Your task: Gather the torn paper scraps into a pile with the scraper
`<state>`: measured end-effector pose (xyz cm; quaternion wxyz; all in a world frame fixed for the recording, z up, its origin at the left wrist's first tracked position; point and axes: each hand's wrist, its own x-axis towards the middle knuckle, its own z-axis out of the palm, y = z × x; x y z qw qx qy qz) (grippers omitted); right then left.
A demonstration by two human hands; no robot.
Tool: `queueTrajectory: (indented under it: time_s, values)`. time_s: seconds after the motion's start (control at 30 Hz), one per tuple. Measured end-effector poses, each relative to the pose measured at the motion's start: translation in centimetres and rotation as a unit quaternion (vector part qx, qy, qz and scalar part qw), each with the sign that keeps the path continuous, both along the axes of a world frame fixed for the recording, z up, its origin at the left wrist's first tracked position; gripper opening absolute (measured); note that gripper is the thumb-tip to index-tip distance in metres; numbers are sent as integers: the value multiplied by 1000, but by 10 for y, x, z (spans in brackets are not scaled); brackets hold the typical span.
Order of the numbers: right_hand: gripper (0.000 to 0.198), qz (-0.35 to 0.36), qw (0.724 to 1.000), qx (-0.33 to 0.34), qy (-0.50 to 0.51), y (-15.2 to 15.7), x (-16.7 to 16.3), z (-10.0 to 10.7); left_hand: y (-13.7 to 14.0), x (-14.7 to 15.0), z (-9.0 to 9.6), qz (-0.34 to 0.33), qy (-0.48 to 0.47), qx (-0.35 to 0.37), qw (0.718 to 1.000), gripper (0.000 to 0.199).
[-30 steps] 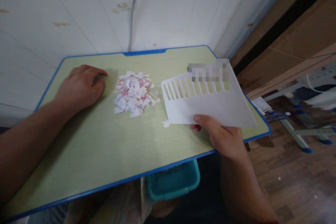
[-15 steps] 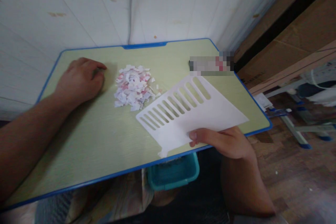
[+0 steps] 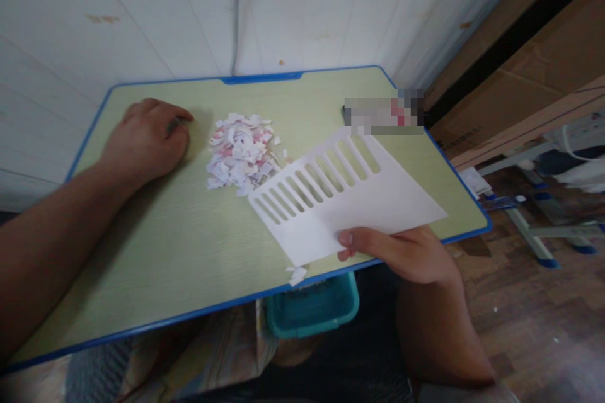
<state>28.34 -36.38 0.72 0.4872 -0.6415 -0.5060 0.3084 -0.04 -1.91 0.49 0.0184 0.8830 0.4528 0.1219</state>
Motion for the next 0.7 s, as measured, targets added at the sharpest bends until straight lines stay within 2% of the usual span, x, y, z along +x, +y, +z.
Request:
queueTrajectory:
  time_s: [0.13, 0.4, 0.57, 0.7]
  values:
    - [22, 53, 998, -2, 35, 0, 2, 2, -2, 1, 1, 13, 14, -1, 1000, 54]
    - [20, 102, 991, -12, 87, 3, 0, 10, -1, 0, 0, 10, 6, 3, 1000, 53]
    - [8, 139, 981, 40, 132, 7, 1, 6, 2, 0, -2, 6, 19, 21, 1000, 56]
    - [16, 173, 973, 54, 144, 9, 1, 6, 3, 0, -4, 2, 14, 25, 1000, 56]
